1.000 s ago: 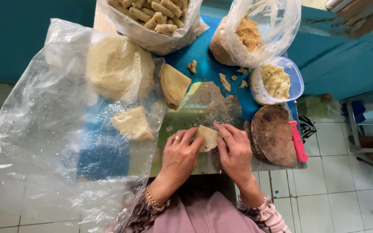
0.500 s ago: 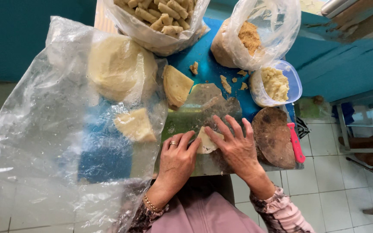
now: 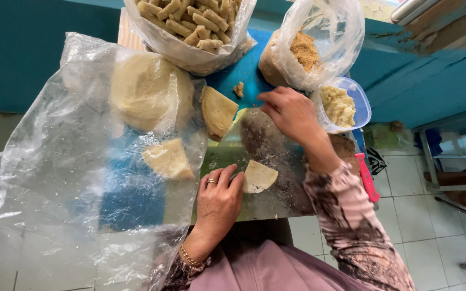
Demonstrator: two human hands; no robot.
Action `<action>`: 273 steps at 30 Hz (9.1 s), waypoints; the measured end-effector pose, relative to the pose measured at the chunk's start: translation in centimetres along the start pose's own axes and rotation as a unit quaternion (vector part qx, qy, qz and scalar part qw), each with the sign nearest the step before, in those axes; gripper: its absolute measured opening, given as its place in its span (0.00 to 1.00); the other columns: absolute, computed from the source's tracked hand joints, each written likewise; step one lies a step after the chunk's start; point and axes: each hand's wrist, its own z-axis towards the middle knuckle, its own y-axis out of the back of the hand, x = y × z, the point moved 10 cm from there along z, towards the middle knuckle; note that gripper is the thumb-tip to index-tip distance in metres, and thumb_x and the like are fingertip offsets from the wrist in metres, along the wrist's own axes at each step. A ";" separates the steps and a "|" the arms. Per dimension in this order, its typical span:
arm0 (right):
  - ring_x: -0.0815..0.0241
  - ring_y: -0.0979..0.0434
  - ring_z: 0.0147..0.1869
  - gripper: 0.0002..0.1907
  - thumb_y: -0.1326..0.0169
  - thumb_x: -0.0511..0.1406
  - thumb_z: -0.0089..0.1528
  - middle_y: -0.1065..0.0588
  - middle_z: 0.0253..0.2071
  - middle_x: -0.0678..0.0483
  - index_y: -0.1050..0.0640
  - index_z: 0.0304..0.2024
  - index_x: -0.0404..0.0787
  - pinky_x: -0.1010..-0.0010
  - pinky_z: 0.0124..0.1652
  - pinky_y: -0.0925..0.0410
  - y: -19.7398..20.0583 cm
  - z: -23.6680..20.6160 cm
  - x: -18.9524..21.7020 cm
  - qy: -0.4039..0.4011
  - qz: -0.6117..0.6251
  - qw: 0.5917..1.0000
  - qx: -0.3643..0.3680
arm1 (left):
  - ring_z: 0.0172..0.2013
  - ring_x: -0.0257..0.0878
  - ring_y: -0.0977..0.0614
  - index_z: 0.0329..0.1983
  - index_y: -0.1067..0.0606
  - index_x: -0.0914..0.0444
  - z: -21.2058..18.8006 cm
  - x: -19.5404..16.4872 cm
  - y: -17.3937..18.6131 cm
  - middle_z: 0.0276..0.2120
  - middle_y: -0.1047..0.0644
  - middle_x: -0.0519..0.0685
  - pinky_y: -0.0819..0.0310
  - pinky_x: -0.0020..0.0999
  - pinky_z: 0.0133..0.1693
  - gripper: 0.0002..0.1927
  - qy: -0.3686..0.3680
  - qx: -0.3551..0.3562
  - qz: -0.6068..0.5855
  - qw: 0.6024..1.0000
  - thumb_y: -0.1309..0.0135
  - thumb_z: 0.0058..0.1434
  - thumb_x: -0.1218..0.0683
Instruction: The person cuts a round dough sheet into smaller pieces with a knife, pinches off small portions, rolls each portion between the fingers into a short cylinder, and places the finished cylinders into a plastic bag with others. The person works through several dough pieces one at a time on the table.
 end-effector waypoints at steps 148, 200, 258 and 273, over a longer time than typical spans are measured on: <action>0.53 0.32 0.66 0.08 0.33 0.40 0.54 0.25 0.59 0.61 0.15 0.37 0.54 0.53 0.63 0.44 6.2 -12.8 -12.9 -0.075 -0.236 0.969 -0.012 | 0.41 0.46 0.23 0.33 0.21 0.59 -1.2 -2.2 -0.9 0.37 0.24 0.46 0.31 0.43 0.44 0.02 -0.026 0.054 -0.122 0.991 0.40 0.58 0.58; 0.56 0.23 0.47 0.14 0.33 0.36 0.56 0.21 0.41 0.58 0.22 0.42 0.46 0.64 0.46 0.34 0.1 -16.8 8.1 0.070 0.149 0.986 -0.042 | 0.40 0.49 0.23 0.31 0.19 0.60 -0.8 -1.1 -1.9 0.34 0.25 0.50 0.30 0.44 0.42 0.02 -0.001 0.099 -0.146 0.984 0.39 0.56 0.57; 0.49 0.19 0.51 0.22 0.38 0.29 0.60 0.19 0.46 0.49 0.28 0.56 0.40 0.59 0.51 0.31 0.4 -17.0 9.0 0.055 0.036 0.985 -0.157 | 0.43 0.50 0.21 0.44 0.23 0.62 -0.2 -1.8 -1.8 0.40 0.23 0.52 0.24 0.41 0.45 0.12 -0.052 0.057 -0.102 0.992 0.45 0.56 0.63; 0.54 0.15 0.46 0.30 0.42 0.28 0.62 0.18 0.42 0.49 0.34 0.65 0.42 0.65 0.46 0.24 -1.2 -10.6 6.3 -0.053 0.275 0.960 0.012 | 0.35 0.43 0.18 0.52 0.23 0.65 -1.0 3.2 1.5 0.43 0.22 0.53 0.24 0.34 0.38 0.13 0.182 -0.063 -0.329 0.925 0.49 0.65 0.64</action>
